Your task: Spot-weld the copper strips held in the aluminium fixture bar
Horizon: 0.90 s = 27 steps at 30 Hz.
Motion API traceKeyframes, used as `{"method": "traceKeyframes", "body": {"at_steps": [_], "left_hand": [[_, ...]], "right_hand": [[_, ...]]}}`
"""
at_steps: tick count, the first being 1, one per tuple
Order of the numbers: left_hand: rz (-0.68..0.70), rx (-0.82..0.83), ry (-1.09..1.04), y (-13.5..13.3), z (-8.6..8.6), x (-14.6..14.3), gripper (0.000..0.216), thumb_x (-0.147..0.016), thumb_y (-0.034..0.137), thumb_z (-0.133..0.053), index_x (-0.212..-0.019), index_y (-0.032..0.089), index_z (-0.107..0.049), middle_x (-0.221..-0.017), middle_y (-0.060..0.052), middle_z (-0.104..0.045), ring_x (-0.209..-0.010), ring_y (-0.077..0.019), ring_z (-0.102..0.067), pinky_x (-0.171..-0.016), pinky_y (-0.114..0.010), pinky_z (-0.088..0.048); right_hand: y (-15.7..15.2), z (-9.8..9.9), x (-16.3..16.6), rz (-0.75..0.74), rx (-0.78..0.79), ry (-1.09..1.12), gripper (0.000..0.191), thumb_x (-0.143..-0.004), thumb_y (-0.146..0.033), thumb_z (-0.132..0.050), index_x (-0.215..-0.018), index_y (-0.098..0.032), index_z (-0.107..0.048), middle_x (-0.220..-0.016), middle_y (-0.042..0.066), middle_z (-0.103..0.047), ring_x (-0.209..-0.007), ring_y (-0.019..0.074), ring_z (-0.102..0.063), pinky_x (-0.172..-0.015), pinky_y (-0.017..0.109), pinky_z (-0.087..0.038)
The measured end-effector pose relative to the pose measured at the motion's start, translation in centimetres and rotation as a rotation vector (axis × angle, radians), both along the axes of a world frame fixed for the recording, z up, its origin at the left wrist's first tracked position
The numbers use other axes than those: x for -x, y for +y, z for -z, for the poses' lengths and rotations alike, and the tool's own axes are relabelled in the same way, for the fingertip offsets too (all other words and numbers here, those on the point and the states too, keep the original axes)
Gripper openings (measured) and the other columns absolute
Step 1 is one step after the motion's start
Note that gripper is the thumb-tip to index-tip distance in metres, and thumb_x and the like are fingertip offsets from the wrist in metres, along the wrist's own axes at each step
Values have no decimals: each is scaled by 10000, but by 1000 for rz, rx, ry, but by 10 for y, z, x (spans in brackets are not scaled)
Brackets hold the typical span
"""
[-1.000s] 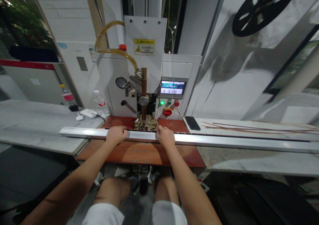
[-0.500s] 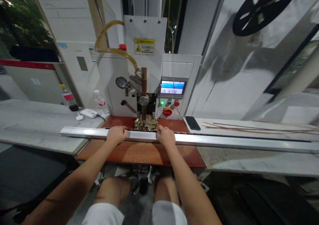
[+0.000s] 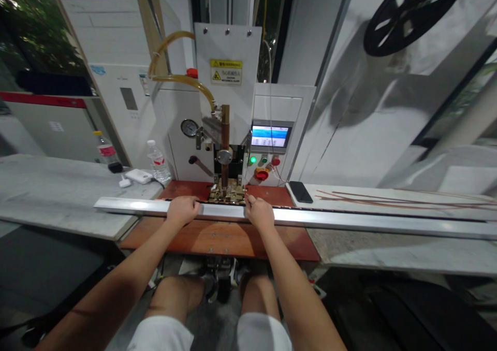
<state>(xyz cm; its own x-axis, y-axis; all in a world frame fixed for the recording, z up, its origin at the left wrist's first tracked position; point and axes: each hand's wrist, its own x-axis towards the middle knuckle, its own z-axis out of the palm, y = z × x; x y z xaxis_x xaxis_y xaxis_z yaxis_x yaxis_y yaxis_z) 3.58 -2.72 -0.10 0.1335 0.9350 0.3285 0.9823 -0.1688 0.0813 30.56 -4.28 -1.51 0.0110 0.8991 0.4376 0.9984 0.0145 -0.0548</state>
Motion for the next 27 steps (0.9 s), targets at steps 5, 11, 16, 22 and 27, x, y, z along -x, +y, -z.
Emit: {"method": "traceKeyframes", "body": {"at_steps": [5, 11, 16, 22, 27], "left_hand": [[17, -28, 11, 0, 1, 0, 402, -824, 340, -344, -868, 187, -713, -861, -111, -701, -834, -232, -630, -773, -331, -432], [10, -24, 7, 0, 2, -1, 389, -819, 329, -359, -882, 190, -717, -873, -107, -702, -852, -225, -631, -799, -322, -430], [9, -17, 5, -1, 2, -2, 397, -821, 339, -355, -880, 187, -718, -883, -109, -704, -857, -231, -633, -798, -326, -434], [8, -19, 11, -1, 1, -4, 400, -821, 335, -349, -885, 187, -714, -878, -107, -704, -849, -230, -632, -787, -325, -435], [17, -35, 21, 0, 2, -5, 392, -818, 335, -349, -869, 192, -711, -869, -100, -704, -833, -231, -633, -775, -326, -437]], "right_hand": [[-1, 0, -1, -4, -20, -12, 399, -942, -451, -315, -963, -221, -640, -794, 51, -649, -705, 145, -588, -609, 234, -301], [-2, -1, -2, -10, -14, -3, 417, -948, -451, -298, -936, -213, -641, -791, 55, -651, -694, 138, -579, -611, 232, -293], [-2, -1, -3, -4, -9, 4, 415, -947, -446, -308, -949, -204, -646, -811, 64, -655, -697, 136, -578, -618, 232, -302], [-3, -1, -4, -3, -16, 6, 430, -946, -460, -302, -931, -209, -650, -799, 60, -647, -704, 139, -573, -629, 230, -301], [-3, -2, -5, 8, -2, 2, 420, -941, -461, -312, -929, -208, -646, -787, 55, -643, -705, 140, -569, -622, 231, -294]]}}
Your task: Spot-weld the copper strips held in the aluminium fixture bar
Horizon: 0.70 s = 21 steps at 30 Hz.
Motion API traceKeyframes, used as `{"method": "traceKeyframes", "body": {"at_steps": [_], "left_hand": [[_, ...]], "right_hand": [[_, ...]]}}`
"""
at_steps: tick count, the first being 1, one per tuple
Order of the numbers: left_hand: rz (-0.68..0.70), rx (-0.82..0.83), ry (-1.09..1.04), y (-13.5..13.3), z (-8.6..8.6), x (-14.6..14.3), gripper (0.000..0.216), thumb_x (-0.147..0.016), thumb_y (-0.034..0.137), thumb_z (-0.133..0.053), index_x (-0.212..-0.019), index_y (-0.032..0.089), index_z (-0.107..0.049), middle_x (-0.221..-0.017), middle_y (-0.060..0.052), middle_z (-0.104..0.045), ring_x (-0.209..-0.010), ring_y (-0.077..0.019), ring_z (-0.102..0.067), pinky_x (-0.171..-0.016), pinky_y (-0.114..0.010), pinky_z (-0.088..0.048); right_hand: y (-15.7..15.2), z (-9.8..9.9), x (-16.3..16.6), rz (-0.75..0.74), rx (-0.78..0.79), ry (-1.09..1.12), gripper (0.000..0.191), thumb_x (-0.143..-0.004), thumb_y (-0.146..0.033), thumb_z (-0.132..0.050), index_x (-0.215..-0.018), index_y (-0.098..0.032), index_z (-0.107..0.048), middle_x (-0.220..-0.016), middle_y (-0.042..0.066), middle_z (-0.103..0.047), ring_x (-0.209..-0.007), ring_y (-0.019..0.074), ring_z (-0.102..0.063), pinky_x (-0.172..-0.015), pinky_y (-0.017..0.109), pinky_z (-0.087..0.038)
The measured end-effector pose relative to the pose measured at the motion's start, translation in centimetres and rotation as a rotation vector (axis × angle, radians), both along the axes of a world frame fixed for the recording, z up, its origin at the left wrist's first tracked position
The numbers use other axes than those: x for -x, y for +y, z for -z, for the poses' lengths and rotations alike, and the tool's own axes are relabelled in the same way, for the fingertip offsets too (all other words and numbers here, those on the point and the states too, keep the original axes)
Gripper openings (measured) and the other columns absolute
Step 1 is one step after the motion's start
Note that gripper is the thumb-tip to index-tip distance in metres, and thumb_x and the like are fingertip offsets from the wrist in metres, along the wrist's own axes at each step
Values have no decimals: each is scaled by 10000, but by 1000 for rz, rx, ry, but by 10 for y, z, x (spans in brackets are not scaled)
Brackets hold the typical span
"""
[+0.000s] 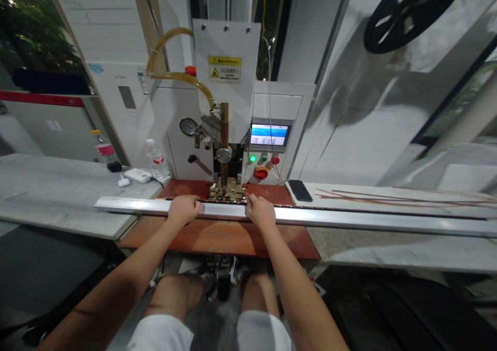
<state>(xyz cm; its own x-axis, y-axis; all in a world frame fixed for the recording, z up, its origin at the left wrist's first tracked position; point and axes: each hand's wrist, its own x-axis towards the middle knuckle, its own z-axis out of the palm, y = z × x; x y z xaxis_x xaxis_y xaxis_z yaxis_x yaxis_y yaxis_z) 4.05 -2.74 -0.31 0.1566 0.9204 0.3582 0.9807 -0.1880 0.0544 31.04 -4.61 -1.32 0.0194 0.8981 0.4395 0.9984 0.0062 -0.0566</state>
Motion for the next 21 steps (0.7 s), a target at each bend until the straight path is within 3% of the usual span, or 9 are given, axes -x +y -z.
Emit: {"method": "traceKeyframes", "body": {"at_steps": [13, 21], "left_hand": [[-14, 39, 19, 4, 2, -2, 423, -822, 353, -334, -910, 197, -718, -869, -109, -703, -842, -236, -635, -773, -328, -437], [-27, 83, 16, 6, 0, -3, 466, -831, 370, -301, -935, 202, -722, -892, -118, -703, -860, -241, -637, -792, -338, -432]], "right_hand": [[0, -4, -2, 1, 40, -16, 433, -948, -465, -292, -962, -203, -638, -813, 68, -652, -720, 144, -587, -636, 232, -317], [2, -6, 0, 17, 100, -11, 440, -947, -463, -281, -1098, -214, -611, -930, 98, -668, -821, 173, -614, -700, 244, -371]]}}
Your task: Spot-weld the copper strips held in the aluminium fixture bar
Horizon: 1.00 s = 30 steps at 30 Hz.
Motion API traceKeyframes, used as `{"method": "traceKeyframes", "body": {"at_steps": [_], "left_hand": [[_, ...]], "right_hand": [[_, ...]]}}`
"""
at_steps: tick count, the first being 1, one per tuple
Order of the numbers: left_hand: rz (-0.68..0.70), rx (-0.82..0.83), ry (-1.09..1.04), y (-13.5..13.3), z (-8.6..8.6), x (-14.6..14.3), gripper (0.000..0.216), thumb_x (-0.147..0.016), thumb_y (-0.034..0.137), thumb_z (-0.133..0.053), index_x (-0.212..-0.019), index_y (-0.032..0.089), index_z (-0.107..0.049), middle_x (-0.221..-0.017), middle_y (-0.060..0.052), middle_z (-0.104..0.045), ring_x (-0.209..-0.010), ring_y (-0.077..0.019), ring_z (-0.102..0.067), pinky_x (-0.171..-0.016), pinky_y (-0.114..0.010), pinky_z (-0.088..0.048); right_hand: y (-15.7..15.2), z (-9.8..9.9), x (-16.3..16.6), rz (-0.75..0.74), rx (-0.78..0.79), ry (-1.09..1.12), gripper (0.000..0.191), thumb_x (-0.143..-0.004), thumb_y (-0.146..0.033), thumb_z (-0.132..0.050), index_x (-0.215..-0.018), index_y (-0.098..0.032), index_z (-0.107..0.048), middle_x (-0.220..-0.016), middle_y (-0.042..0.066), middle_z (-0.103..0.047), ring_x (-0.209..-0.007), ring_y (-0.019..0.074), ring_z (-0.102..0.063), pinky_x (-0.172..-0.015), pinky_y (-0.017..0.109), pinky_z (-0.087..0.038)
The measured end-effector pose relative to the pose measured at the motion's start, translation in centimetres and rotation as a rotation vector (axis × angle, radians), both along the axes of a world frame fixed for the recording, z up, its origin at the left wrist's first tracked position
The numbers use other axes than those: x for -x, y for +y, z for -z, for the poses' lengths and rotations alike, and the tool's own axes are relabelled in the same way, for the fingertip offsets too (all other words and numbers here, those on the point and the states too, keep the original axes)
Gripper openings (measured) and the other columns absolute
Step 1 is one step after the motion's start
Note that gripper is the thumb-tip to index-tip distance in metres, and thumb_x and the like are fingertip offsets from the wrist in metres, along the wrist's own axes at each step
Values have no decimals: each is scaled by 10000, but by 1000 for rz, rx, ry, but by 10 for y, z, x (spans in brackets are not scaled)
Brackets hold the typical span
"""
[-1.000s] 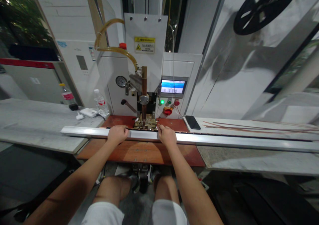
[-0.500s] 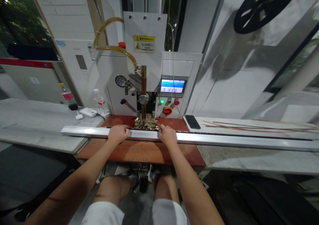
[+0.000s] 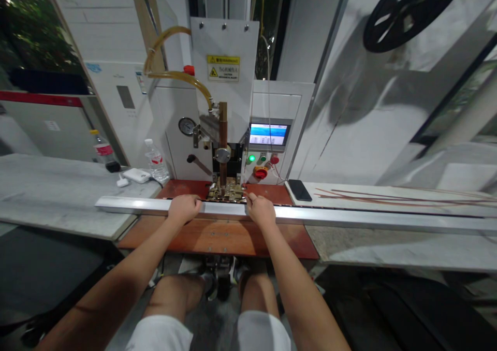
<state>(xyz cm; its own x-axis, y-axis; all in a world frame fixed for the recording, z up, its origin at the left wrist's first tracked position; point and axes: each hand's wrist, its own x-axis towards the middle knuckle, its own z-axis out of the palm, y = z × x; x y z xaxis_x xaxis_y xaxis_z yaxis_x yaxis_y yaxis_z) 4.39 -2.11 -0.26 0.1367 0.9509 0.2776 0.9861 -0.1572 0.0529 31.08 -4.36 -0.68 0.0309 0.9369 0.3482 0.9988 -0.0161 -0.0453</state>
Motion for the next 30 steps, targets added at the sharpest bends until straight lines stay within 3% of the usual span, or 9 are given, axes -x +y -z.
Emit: {"method": "traceKeyframes", "body": {"at_steps": [7, 16, 30], "left_hand": [[-8, 52, 20, 3, -5, 0, 507, -840, 397, -269, -901, 184, -724, -885, -133, -702, -861, -258, -642, -768, -348, -448], [2, 93, 35, 10, -4, 1, 511, -836, 408, -269, -878, 190, -729, -869, -132, -704, -845, -252, -646, -770, -348, -455], [14, 99, 36, 12, -5, 2, 507, -825, 415, -271, -896, 206, -728, -867, -127, -705, -844, -251, -648, -760, -344, -459]], "right_hand": [[4, -3, 0, 16, 40, -22, 449, -945, -467, -271, -1141, -218, -589, -942, 104, -680, -834, 192, -628, -712, 261, -395], [11, 1, -2, -27, 9, -15, 460, -946, -481, -246, -1013, -233, -628, -910, 87, -694, -804, 189, -633, -700, 262, -388], [15, 0, -4, -51, 41, -35, 479, -953, -470, -210, -1093, -239, -606, -937, 92, -691, -850, 195, -631, -731, 268, -394]]}}
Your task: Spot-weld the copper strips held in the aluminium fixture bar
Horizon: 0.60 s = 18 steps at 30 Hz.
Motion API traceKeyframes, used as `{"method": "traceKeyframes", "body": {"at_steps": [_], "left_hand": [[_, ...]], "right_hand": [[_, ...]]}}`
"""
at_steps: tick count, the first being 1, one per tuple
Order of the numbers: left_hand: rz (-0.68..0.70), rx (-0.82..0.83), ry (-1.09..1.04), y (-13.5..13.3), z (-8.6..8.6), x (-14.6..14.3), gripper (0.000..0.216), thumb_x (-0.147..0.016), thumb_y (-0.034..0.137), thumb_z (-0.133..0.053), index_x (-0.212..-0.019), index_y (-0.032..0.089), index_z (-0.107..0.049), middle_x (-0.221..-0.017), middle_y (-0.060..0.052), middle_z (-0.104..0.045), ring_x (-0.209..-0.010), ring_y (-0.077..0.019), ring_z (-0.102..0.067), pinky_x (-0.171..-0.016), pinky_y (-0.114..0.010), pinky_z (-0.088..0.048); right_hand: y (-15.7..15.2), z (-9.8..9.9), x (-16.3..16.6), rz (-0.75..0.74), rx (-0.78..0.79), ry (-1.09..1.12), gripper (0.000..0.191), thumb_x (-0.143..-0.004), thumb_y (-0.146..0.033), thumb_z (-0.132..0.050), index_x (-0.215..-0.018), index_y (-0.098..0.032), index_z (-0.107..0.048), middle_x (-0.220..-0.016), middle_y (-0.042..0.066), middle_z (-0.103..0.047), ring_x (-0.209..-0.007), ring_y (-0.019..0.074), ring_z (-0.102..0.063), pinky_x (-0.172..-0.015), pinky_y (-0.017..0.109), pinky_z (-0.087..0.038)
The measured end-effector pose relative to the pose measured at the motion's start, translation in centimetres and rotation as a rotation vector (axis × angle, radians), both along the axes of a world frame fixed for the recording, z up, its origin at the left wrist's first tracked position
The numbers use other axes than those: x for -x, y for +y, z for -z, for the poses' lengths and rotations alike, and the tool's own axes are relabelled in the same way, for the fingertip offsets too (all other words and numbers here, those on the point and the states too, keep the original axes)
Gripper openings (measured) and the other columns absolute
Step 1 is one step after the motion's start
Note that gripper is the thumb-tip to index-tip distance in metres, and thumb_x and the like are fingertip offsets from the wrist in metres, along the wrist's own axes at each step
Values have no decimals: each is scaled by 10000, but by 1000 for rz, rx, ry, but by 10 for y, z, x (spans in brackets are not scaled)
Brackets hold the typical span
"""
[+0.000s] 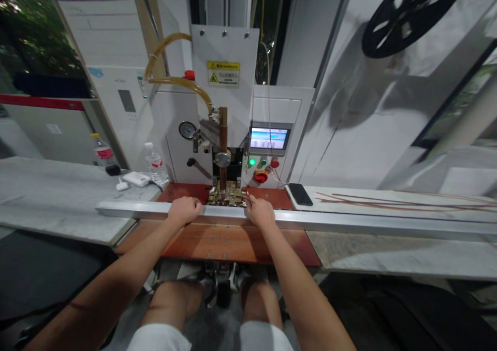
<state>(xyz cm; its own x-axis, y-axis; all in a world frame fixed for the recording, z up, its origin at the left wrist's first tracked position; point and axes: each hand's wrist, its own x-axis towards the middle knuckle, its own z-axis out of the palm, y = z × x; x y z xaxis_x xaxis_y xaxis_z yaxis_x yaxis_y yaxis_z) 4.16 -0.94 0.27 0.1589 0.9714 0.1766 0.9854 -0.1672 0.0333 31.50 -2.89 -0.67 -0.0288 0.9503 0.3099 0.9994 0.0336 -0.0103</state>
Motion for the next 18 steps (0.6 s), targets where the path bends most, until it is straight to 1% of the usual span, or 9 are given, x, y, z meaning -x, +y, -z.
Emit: {"method": "traceKeyframes", "body": {"at_steps": [7, 12, 18], "left_hand": [[-17, -6, 14, -2, -3, -1, 494, -827, 415, -280, -900, 220, -728, -852, -113, -704, -835, -239, -651, -739, -320, -466], [-12, 2, 9, -2, -4, -2, 495, -832, 416, -283, -888, 208, -729, -858, -120, -703, -842, -244, -649, -756, -330, -468], [-27, 18, -4, -4, -4, -2, 494, -828, 414, -287, -912, 211, -729, -885, -126, -707, -870, -240, -647, -779, -331, -462]], "right_hand": [[1, 0, 0, -8, 9, 25, 484, -952, -474, -211, -1137, -243, -594, -977, 93, -688, -878, 191, -626, -753, 266, -389], [-1, -3, 1, 2, 19, 37, 471, -951, -475, -229, -1088, -238, -612, -961, 89, -690, -879, 190, -629, -750, 264, -394], [-4, -6, 3, 12, 23, 36, 478, -948, -485, -236, -1103, -230, -608, -955, 96, -688, -875, 188, -628, -739, 259, -397]]}}
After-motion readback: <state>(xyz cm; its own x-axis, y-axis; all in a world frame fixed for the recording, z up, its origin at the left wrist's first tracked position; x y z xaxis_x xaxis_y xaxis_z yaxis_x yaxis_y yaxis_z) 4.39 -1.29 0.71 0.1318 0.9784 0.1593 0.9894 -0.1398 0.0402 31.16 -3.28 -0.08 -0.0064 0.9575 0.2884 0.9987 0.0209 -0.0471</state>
